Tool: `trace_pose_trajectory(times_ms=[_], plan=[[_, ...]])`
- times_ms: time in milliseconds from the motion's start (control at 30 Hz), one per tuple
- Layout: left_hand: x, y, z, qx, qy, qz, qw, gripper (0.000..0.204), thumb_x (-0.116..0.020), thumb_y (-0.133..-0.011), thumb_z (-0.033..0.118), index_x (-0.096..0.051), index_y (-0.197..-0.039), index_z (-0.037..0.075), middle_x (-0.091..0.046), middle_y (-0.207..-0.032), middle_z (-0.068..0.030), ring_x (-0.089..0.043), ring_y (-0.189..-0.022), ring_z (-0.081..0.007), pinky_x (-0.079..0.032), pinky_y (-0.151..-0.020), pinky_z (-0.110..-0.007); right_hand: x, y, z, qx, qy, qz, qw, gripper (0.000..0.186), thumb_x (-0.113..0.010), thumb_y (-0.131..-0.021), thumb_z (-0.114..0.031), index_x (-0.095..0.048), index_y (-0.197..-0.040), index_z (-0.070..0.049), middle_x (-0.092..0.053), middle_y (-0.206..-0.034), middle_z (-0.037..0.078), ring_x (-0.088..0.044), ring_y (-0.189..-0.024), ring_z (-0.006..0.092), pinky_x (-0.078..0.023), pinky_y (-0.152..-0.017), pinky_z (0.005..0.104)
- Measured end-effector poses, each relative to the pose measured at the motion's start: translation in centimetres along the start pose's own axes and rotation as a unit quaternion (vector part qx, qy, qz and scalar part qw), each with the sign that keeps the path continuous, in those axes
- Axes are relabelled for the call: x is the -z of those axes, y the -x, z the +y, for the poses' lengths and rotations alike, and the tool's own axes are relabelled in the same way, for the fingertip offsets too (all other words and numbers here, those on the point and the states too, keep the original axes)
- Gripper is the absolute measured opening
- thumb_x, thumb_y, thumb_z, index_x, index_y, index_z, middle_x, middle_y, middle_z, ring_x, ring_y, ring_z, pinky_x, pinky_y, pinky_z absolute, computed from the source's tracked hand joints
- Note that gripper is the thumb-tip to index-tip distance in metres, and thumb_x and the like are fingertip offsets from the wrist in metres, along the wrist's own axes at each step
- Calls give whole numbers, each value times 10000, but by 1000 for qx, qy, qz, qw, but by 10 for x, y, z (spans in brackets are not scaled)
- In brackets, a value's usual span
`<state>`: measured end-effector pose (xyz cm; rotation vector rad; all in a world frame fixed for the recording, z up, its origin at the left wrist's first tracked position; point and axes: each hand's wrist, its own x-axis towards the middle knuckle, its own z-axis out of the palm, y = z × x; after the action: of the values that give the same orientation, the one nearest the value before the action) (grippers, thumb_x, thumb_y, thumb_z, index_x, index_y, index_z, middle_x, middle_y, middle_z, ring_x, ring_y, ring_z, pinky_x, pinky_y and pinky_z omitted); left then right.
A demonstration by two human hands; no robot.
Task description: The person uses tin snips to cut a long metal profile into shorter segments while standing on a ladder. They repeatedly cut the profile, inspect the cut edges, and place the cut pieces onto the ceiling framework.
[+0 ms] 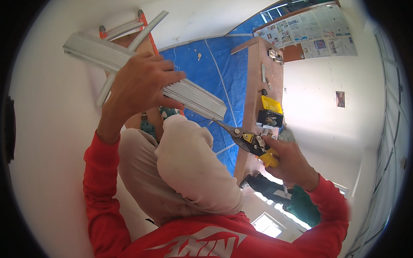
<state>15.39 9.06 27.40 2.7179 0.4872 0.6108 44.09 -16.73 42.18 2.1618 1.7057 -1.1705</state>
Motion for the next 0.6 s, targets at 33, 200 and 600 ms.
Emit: trace_pose_trajectory(times_ms=[33,200,600], plan=[[1,-4,-1,-17,-12,10,1000,609,-858,-639,576,-807,-1057,136,-698,-866,-17,-684,-890,-215,-526,-884,-372,-1,2,3,21,-15,13,1000,616,-764,-752,-11,-618,-1349,24,-681,-879,99,-646,-742,193,-535,-723,337],[7,-21,-14,-99,-17,115,988,646,-880,-605,533,-802,-1130,166,-746,-967,-9,-701,-966,-207,-513,-967,-367,-13,11,11,-102,-323,-109,934,586,-745,-799,-15,-627,-1373,-13,-642,-909,-11,-616,-775,108,-514,-725,283],[17,-29,-21,-90,-11,98,991,672,-864,-639,558,-793,-1186,173,-757,-1014,-8,-718,-982,-216,-518,-981,-386,-46,19,8,-8,-462,-84,883,733,-712,-721,-57,-565,-1436,3,-583,-880,-2,-558,-800,85,-475,-742,261]])
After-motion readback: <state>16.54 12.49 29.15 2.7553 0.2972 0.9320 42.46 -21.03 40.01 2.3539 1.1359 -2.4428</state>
